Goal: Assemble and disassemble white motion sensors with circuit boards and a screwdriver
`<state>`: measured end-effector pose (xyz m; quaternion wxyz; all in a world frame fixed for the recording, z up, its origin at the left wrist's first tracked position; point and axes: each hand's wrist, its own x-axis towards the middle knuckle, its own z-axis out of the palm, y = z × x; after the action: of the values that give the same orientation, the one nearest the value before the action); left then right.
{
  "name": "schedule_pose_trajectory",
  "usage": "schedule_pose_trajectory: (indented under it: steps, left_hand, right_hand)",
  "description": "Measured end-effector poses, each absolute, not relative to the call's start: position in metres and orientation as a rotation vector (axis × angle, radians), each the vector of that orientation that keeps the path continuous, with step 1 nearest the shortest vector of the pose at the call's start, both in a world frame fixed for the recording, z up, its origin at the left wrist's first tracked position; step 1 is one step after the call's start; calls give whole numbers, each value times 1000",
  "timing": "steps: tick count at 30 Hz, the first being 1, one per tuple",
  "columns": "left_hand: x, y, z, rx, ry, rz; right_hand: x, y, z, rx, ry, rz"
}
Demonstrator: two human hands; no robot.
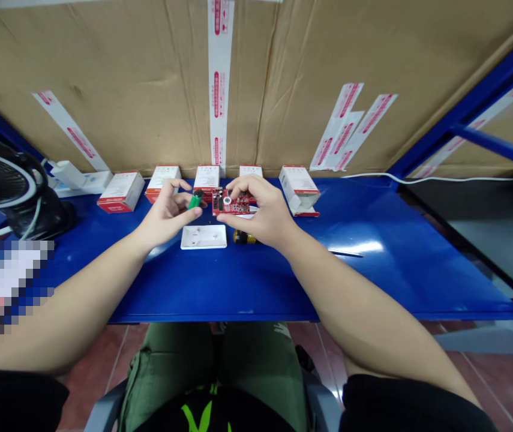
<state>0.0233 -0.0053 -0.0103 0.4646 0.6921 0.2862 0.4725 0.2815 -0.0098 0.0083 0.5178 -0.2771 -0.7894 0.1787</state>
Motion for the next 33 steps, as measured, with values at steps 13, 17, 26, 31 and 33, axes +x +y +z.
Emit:
schedule_pose_trajectory:
  steps: [13, 17, 26, 31, 33]
  left_hand:
    - [26, -11, -7, 1388, 660, 995]
    - [25, -11, -7, 1443, 676, 1025]
    - [27, -10, -7, 1499, 709, 1088]
    - [29, -14, -1, 1440, 719, 1075]
    - [29, -15, 1, 1407, 709, 1054]
  right_hand:
    - [279, -9, 4, -665, -2008, 234]
    - [279, -9, 4, -667, -2028, 232]
    - [280, -9, 3, -624, -2087, 184]
    - [281, -9, 2, -675, -2120, 183]
    - [281, -9, 2, -681, -2125, 180]
